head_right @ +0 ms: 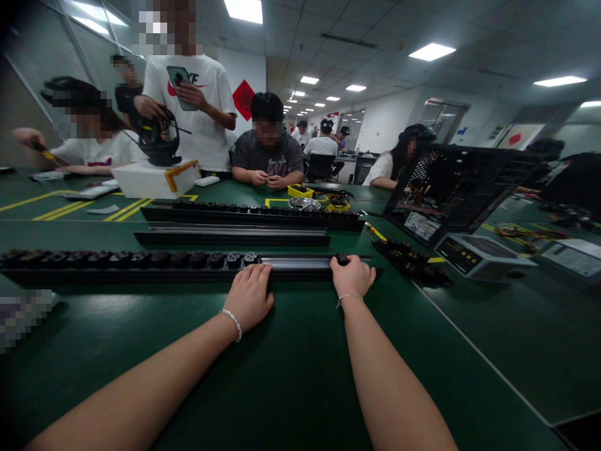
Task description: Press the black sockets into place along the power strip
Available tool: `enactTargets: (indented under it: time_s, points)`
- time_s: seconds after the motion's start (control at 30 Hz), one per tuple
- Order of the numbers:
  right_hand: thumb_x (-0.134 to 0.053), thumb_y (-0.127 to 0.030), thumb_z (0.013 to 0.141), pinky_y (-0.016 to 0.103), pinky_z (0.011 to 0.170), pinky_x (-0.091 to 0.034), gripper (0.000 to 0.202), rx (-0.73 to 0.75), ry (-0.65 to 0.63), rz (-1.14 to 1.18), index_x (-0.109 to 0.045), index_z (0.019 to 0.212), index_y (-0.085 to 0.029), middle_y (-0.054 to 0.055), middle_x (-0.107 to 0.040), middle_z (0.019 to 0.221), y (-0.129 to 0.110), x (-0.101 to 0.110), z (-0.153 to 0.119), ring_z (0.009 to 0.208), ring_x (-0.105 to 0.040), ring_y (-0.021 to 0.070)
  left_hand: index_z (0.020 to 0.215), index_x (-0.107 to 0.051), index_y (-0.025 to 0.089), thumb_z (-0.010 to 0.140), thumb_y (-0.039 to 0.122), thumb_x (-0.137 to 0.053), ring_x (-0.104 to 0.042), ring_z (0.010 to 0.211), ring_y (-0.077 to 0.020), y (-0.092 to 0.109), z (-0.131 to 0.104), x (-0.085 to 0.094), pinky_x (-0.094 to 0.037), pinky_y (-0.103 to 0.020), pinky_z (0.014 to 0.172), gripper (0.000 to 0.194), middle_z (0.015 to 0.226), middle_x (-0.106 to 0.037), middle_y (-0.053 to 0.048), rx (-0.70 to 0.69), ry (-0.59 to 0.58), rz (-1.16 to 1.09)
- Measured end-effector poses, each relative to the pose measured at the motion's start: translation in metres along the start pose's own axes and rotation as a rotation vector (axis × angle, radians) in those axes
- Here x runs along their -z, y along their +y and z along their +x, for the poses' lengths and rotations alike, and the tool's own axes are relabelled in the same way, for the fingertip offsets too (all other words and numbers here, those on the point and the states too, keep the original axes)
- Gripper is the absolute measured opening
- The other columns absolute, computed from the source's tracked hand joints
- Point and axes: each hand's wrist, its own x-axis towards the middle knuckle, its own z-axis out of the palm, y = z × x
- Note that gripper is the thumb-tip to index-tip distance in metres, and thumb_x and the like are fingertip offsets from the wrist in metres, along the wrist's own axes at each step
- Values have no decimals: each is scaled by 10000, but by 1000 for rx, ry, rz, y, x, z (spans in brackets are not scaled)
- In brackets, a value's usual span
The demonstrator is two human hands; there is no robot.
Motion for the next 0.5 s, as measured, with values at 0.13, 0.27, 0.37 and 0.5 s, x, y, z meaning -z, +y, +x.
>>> enactTargets:
  time_s: [0.13, 0.27, 0.37, 0.5]
  points:
    - [-518, -507, 682, 431, 985, -226, 384, -9, 16, 17, -632, 842, -178, 86, -636, 801, 2, 0, 1, 878, -540, 244, 1298, -401, 149, 765, 265, -496, -376, 1215, -251, 0, 0, 0, -282, -373, 1025, 553, 1294, -494, -90, -1, -3, -4]
    - [-520, -497, 681, 425, 973, -239, 377, -21, 30, 16, -636, 844, -178, 88, -634, 802, 4, -1, 2, 856, -533, 234, 1296, -398, 148, 771, 270, -492, -381, 1210, -251, -1, 1, -1, -282, -377, 1023, 546, 1285, -497, -96, -8, 5, 6]
    - [-518, -497, 677, 424, 958, -252, 383, -23, 51, 11, -643, 845, -176, 83, -628, 783, 5, -2, 3, 837, -530, 234, 1294, -403, 139, 771, 268, -488, -385, 1205, -250, -1, 1, -2, -284, -371, 1022, 545, 1284, -499, -94, -13, 13, 9]
    - [-521, -496, 674, 420, 953, -259, 376, -25, 73, 8, -648, 833, -180, 74, -620, 764, 6, -3, 3, 829, -523, 235, 1295, -401, 138, 768, 259, -484, -385, 1203, -248, -1, 0, -2, -287, -370, 1020, 547, 1282, -503, -91, -16, 21, 17]
